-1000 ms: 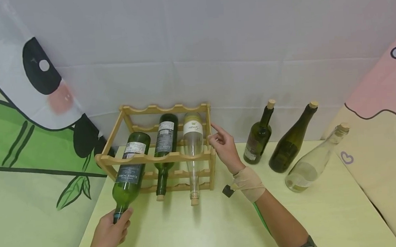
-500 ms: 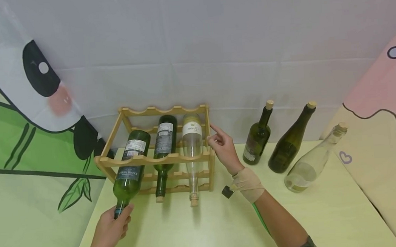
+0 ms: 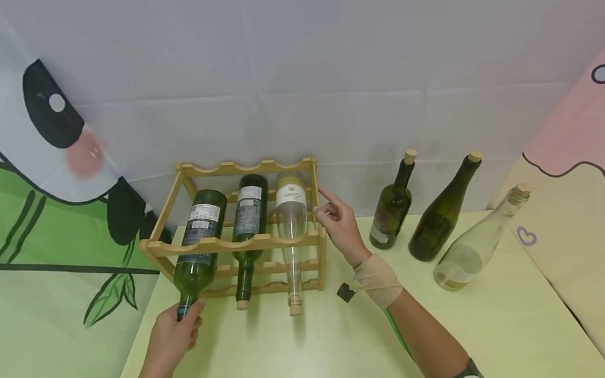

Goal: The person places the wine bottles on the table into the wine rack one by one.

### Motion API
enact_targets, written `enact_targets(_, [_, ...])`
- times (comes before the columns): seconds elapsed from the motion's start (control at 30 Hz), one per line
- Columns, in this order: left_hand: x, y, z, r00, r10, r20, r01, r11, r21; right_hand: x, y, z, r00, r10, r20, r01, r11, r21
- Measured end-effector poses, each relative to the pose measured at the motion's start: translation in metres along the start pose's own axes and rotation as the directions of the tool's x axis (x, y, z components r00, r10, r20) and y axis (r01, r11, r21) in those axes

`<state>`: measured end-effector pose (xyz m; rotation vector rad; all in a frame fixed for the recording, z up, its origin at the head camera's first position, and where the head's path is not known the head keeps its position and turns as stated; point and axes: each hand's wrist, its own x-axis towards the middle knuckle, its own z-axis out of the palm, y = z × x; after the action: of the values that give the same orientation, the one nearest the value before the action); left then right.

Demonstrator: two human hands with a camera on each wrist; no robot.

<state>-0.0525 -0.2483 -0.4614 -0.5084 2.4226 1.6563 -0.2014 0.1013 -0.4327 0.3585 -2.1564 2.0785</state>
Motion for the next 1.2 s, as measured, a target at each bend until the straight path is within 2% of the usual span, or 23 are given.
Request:
enact_targets(0.4, [0.013,0.004,0.0,0.999,0.031,-0.01,-0.031,0.999,0.019,0.0,-0.001,0.001,1.0,0.0,0.003,0.0,1.0,0.005])
enact_targets(0.8, [0.026,0.005,-0.001,1.0,0.03,-0.008,-0.029,0.998,0.061,0.0,0.0,0.001,1.0,-0.007,-0.004,0.007,1.0,0.007])
enact_targets(1.2, [0.032,0.011,0.0,0.999,0.049,-0.01,-0.048,0.996,0.079,0.001,0.001,0.001,1.0,-0.011,-0.004,0.011,1.0,0.006])
